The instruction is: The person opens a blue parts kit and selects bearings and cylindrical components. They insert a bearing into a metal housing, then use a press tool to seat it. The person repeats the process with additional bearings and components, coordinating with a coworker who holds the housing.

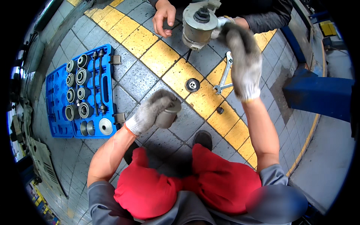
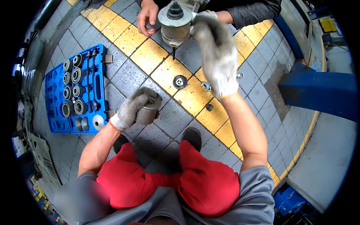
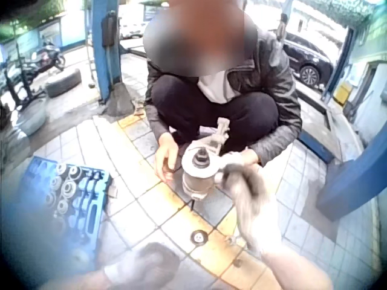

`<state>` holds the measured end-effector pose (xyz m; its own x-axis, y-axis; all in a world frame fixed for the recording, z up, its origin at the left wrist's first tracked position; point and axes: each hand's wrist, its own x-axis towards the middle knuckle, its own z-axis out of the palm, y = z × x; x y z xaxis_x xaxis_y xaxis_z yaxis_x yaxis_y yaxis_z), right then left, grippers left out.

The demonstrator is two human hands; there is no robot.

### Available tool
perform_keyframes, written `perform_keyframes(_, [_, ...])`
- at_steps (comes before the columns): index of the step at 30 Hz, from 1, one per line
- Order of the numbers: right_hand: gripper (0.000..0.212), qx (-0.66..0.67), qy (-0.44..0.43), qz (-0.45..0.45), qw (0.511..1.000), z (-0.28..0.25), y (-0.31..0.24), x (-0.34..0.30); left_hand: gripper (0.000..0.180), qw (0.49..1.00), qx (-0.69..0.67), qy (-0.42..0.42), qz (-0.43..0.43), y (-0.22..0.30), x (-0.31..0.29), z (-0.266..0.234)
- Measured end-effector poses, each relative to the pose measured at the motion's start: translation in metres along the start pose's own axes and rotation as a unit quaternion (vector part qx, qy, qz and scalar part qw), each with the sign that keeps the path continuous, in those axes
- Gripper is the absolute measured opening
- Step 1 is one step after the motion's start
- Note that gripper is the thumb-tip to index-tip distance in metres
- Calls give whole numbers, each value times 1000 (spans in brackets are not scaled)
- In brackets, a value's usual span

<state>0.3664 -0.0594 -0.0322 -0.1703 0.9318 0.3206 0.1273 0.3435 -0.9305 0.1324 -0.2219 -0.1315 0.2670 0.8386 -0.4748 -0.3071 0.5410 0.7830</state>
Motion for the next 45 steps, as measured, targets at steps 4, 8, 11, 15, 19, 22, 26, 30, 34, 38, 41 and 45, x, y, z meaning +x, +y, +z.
perform_keyframes(4, [54, 125, -148, 222, 956, 3, 14, -85, 49, 994, -72, 29, 83, 26, 9, 29])
perform_keyframes(8, [123, 178, -173, 266, 931, 22, 22, -132, 60, 982, -139, 24, 122, 39, 25, 55])
perform_keyframes(11, [129, 42, -160, 204, 965, 31, 23, -137, 61, 976, -54, 155, 142, 36, 30, 82])
perform_keyframes(15, [114, 142, -155, 231, 950, 14, 14, -131, 69, 972, 11, 172, 159, 42, 18, 107])
perform_keyframes(19, [107, 179, -141, 146, 963, -5, 20, -135, 78, 965, 122, 158, 170, 50, 11, 121])
perform_keyframes(22, [108, 191, -128, 127, 965, -20, 23, -131, 74, 948, 206, 138, 202, 52, 19, 123])
perform_keyframes(26, [107, 166, -138, 173, 961, -37, 33, -131, 63, 927, 307, 92, 195, 47, 35, 134])
perform_keyframes(30, [106, 178, -74, 144, 971, -39, 61, -142, 56, 938, 299, 48, 171, 33, 51, 136])
perform_keyframes(34, [103, 218, -27, 170, 961, -37, 74, -151, 46, 935, 331, 23, 125, 23, 61, 127])
perform_keyframes(38, [92, 200, 29, 187, 961, -32, 88, -166, 42, 959, 258, -25, 117, 9, 69, 122])
perform_keyframes(41, [86, 207, 16, 242, 948, -45, 98, -176, 42, 897, 412, -72, 141, 6, 72, 100])
perform_keyframes(45, [85, 214, 91, 285, 930, -65, 120, -196, 61, 895, 443, 32, -33, -17, 66, 71])
